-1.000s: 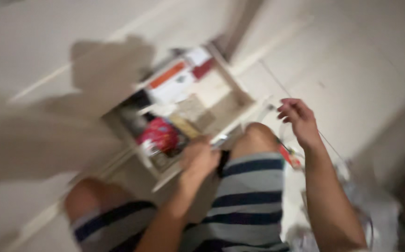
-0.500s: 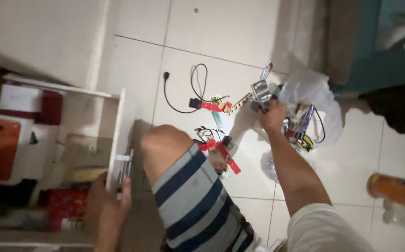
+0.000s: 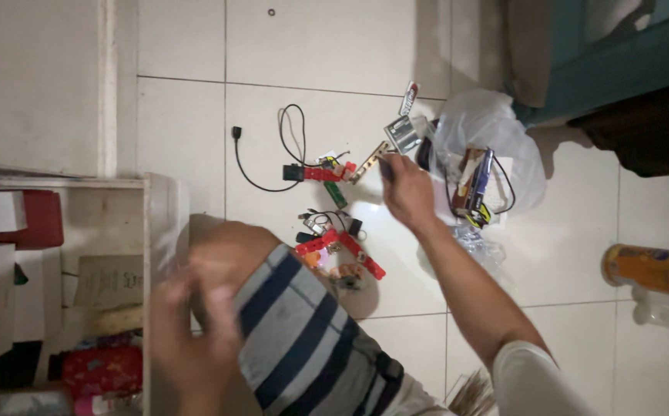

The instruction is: The person kneels on the floor and organizes various small items from a white cabinet drawer. They pick up and place back items such as a white box, a pink bottle, a colorful pouch, a yellow packaged item, a black cable, and a small green box. The person also handles a plastic bag containing miscellaneous small objects.

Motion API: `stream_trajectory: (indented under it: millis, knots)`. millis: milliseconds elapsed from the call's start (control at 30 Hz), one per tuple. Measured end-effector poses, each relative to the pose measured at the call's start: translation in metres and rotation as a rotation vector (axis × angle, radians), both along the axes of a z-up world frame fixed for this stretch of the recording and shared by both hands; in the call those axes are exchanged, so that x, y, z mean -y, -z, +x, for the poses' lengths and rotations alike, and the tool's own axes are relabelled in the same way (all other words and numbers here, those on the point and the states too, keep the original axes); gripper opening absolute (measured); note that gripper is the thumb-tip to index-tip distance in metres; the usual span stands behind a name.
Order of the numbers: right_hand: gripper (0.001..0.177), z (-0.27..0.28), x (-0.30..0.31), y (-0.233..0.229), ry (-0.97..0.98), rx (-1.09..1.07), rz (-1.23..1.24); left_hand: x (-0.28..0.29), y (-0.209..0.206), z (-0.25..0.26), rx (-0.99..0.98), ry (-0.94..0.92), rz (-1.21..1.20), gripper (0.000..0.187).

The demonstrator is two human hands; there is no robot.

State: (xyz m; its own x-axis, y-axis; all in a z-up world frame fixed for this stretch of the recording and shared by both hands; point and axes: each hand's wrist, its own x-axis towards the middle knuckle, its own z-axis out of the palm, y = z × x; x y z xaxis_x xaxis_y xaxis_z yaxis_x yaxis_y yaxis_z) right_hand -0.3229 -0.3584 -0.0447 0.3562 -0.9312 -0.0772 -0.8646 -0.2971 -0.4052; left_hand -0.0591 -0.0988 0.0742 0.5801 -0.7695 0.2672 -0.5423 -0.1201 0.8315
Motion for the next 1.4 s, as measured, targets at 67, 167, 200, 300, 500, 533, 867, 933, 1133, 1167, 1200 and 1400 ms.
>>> stream_trajectory:
  millis: [67, 167, 200, 300, 500, 533, 867, 933, 1133, 1167, 1200, 1400]
  knots:
    - [0.036, 0.02, -0.023, -0.038, 0.062, 0.26, 0.126, 0.045, -0.016, -0.035, -0.148, 0.222, -0.031, 0.055]
    - [0.055, 0.022, -0.05, -0.084, -0.021, 0.659, 0.421, 0.092, -0.015, -0.08, -0.03, 0.407, 0.041, 0.102]
    - [0.061, 0.018, -0.053, -0.09, -0.1, 0.794, 0.499, 0.102, -0.009, -0.089, -0.093, 0.416, 0.154, 0.082]
    - [0.077, -0.018, -0.029, -0.064, 0.056, 1.003, 0.598, 0.116, 0.017, -0.104, -0.414, 0.434, 0.399, 0.041]
    - [0.087, -0.174, 0.038, 0.064, 0.717, -0.177, -0.393, 0.119, 0.048, -0.084, -1.251, 0.256, 0.423, 0.028]
    - [0.098, -0.196, 0.036, 0.076, 0.812, -0.198, -0.322, 0.119, 0.048, -0.083, -1.295, 0.236, 0.414, 0.025]
    - [0.062, -0.261, 0.045, 0.123, 0.817, -0.028, 0.144, 0.111, 0.059, -0.072, -1.446, 0.141, 0.268, 0.025]
    - [0.05, -0.257, 0.046, 0.096, 0.809, 0.359, 0.197, 0.113, 0.058, -0.068, -1.442, 0.111, 0.261, 0.025]
    - [0.033, -0.171, 0.039, -0.052, 0.651, 0.831, 0.369, 0.114, 0.067, -0.059, -1.528, 0.116, 0.121, 0.028]
    - [0.032, -0.149, 0.034, -0.077, 0.576, 0.902, 0.39, 0.114, 0.066, -0.059, -1.543, 0.124, 0.092, 0.029]
    - [0.032, -0.125, 0.028, -0.099, 0.501, 0.971, 0.411, 0.114, 0.064, -0.061, -1.524, 0.134, 0.075, 0.032]
    - [0.022, 0.04, -0.015, -0.145, 0.154, 0.88, 0.616, 0.089, 0.02, -0.048, -1.491, 0.186, -0.145, 0.042]
